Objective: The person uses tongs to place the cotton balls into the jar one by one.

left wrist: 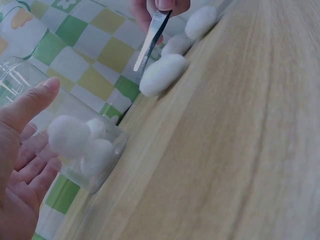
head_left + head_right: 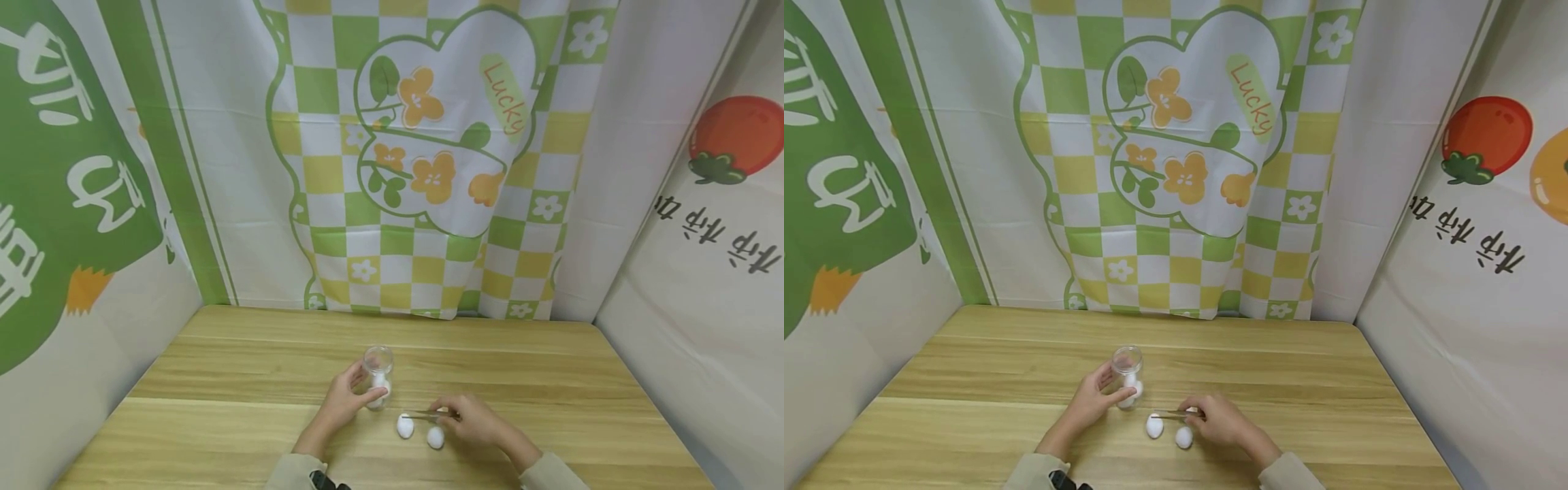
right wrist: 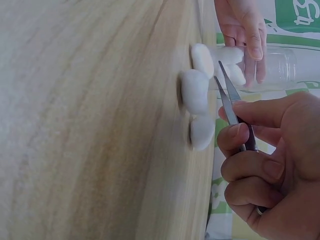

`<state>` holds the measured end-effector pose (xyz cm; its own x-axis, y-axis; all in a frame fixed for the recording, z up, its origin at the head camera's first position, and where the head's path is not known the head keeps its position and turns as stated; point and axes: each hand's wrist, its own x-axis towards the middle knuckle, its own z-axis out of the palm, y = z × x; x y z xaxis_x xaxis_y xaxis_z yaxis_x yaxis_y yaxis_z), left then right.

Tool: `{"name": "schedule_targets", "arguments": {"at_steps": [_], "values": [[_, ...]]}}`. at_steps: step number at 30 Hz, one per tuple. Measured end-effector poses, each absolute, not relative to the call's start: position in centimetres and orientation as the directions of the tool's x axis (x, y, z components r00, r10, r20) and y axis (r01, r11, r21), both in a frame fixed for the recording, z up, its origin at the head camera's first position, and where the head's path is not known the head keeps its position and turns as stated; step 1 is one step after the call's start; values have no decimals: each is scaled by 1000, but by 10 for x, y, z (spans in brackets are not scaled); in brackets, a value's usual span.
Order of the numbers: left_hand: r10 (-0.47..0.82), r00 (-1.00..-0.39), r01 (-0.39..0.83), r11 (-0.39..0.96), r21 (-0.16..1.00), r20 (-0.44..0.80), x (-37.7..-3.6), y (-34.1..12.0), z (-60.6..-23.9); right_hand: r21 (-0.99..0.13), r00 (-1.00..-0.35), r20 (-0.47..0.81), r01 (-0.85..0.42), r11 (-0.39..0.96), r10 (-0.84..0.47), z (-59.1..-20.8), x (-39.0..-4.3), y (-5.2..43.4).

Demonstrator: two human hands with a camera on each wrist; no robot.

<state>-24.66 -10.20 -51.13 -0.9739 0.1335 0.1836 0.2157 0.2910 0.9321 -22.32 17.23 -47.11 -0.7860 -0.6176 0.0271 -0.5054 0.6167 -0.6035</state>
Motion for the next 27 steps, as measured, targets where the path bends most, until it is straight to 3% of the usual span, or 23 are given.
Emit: {"name": "schedule_targets", "arguments": {"at_steps": [27], "values": [[136, -975, 210, 290, 934, 177, -246, -102, -511, -620, -789, -36, -464, 633, -613, -479, -220, 168]]}}
